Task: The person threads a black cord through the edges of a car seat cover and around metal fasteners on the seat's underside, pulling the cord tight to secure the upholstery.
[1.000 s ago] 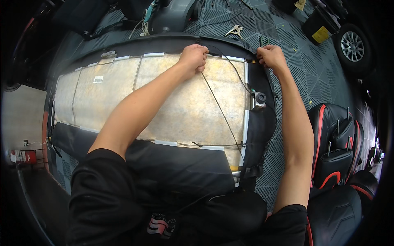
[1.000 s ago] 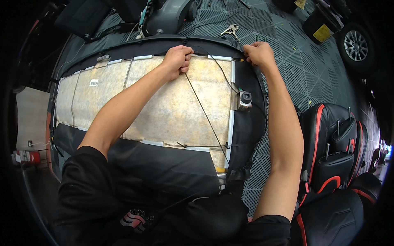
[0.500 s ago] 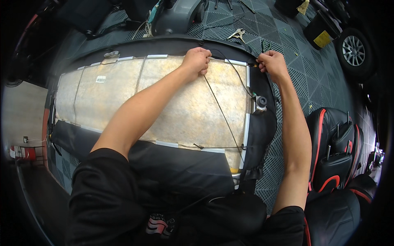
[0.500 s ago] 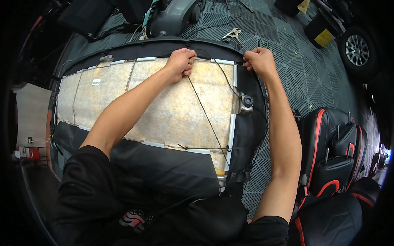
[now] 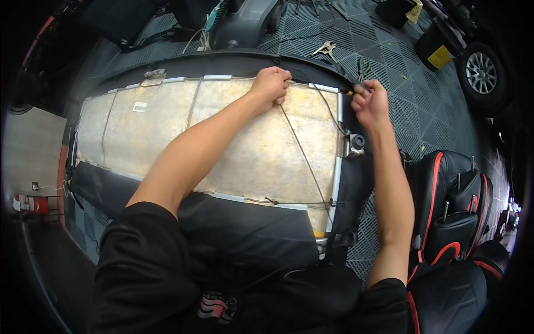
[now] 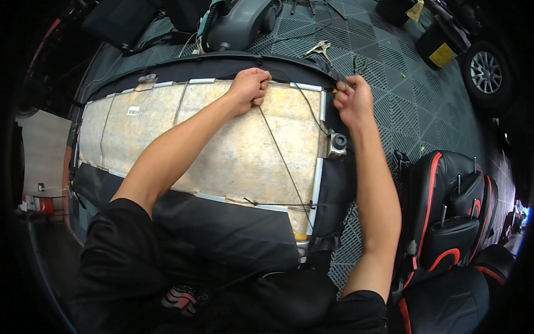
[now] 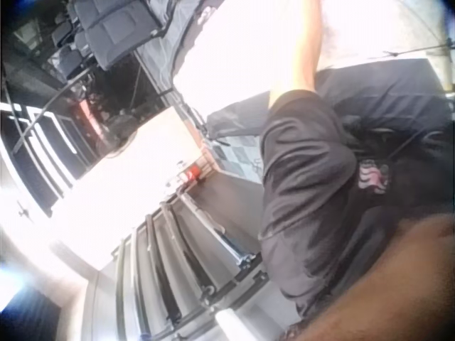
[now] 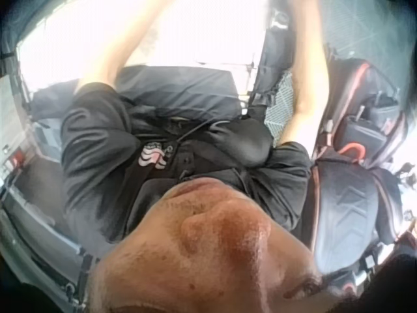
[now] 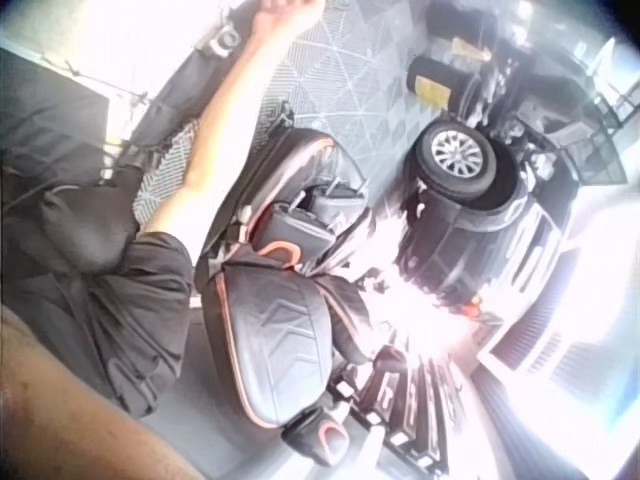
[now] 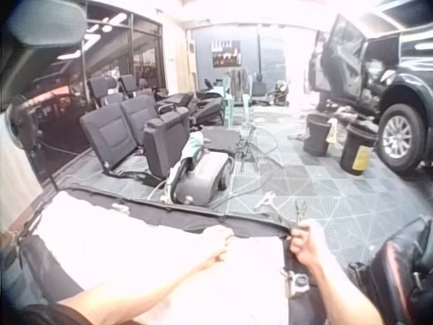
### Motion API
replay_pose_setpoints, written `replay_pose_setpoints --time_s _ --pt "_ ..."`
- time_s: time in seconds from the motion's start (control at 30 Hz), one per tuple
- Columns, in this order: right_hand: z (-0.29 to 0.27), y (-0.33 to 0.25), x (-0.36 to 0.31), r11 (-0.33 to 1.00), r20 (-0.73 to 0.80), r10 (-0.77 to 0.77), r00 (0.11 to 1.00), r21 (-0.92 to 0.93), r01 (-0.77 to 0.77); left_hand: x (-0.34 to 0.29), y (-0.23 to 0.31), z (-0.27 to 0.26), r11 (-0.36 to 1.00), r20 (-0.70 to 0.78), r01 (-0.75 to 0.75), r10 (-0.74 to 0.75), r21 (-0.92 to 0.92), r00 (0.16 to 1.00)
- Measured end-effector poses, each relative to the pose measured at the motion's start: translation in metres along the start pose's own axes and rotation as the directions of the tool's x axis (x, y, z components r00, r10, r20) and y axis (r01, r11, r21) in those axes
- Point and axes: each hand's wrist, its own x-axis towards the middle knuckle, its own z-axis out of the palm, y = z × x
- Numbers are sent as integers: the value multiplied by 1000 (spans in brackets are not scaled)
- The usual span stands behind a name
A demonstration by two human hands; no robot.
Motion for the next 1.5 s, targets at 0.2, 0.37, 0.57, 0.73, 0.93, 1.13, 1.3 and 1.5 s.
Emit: replay_pose_setpoints --time_s 0.2,0.37,0.57,0.73,0.93,1.13,1.3,1.5 --pt "5 -35 -12 746 -146 235 961 -607 -274 -3 11 12 997 -2 -4 4 72 1000" --pt "24 -38 -7 661 -34 319 947 -708 -248 12 12 52 834 9 -172 197 523 980" --pt "12 -30 -5 720 208 358 910 -683 -127 36 17 83 645 226 -265 145 716 963" --pt "5 -36 4 582 192 296 936 -813 -17 45 19 97 582 345 -327 84 744 935" --pt "20 -31 14 372 127 218 968 -927 38 63 0 78 565 502 -600 341 567 795" --pt "35 -50 3 -536 567 -185 803 -743 401 43 21 102 832 427 -319 112 453 897" --pt "91 -88 -22 -355 382 -138 914 -880 315 26 27 103 979 409 -121 46 162 912" --pt "131 -122 -80 -67 363 -26 931 -930 361 -23 54 92 528 605 -704 384 475 697"
